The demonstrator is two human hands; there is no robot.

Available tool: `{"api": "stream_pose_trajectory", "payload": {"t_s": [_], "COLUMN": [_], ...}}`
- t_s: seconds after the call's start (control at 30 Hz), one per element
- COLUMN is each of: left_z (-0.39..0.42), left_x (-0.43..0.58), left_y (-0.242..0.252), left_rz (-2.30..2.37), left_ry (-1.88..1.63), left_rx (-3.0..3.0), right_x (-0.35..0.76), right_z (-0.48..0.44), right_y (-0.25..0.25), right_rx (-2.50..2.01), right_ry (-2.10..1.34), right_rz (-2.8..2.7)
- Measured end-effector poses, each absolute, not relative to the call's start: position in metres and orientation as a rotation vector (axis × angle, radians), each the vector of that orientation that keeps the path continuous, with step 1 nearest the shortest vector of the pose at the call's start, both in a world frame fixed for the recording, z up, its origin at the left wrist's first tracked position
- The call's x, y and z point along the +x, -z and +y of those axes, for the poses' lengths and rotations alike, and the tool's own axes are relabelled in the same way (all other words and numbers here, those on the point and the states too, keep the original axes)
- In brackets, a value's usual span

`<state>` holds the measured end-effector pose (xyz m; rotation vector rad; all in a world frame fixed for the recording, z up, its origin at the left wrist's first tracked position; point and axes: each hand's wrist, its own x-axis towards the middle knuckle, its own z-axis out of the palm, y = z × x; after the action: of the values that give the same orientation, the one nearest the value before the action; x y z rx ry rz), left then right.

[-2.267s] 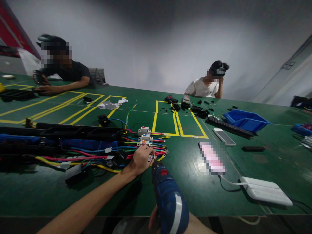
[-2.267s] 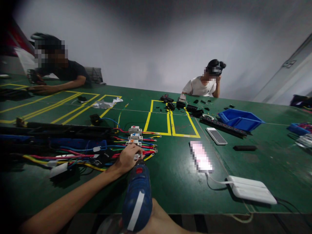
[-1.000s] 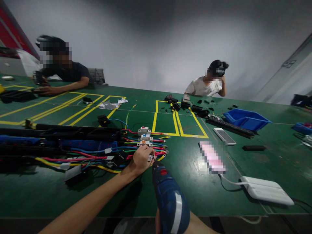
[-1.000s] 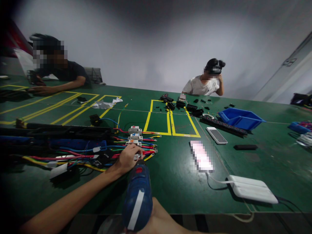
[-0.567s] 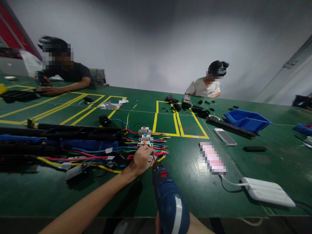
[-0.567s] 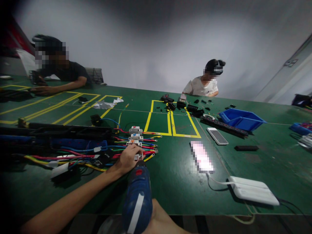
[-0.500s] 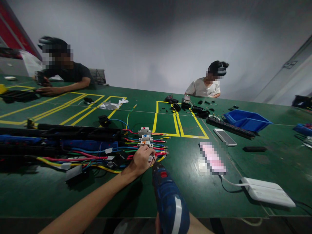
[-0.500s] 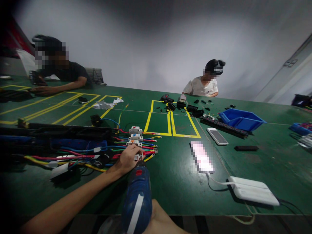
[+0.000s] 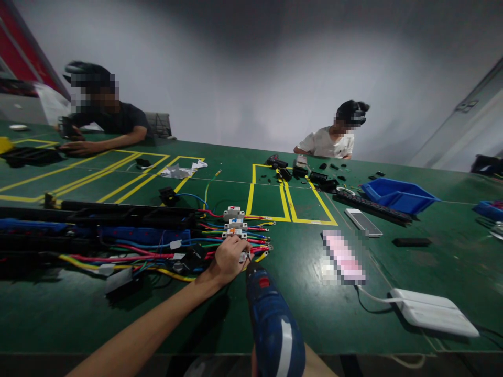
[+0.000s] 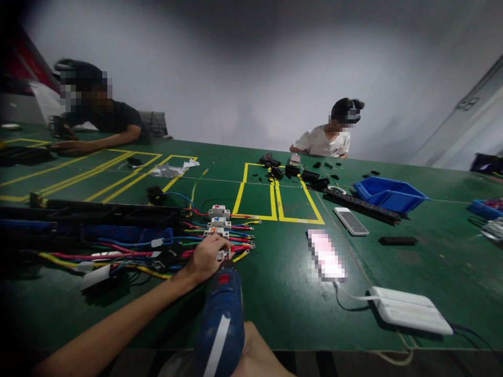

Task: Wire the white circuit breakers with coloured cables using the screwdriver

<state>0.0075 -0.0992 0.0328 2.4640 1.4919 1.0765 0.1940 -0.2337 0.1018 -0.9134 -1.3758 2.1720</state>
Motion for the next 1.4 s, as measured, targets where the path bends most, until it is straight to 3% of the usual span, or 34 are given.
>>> {"api": "stream_pose_trajectory", "payload": {"t_s": [1.4], "left_z": [-0.098], "left_x": [0.008], "left_y": [-0.038], "left_rz": [1.533], "left_ry": [-0.99], "left_rx": [2.427], "right_x": [0.201], "right_z": [-0.231], "right_y": [-0.087], "right_rx": [-0.943], "right_ry": [-2.156], "right_rz": [-1.467]}}
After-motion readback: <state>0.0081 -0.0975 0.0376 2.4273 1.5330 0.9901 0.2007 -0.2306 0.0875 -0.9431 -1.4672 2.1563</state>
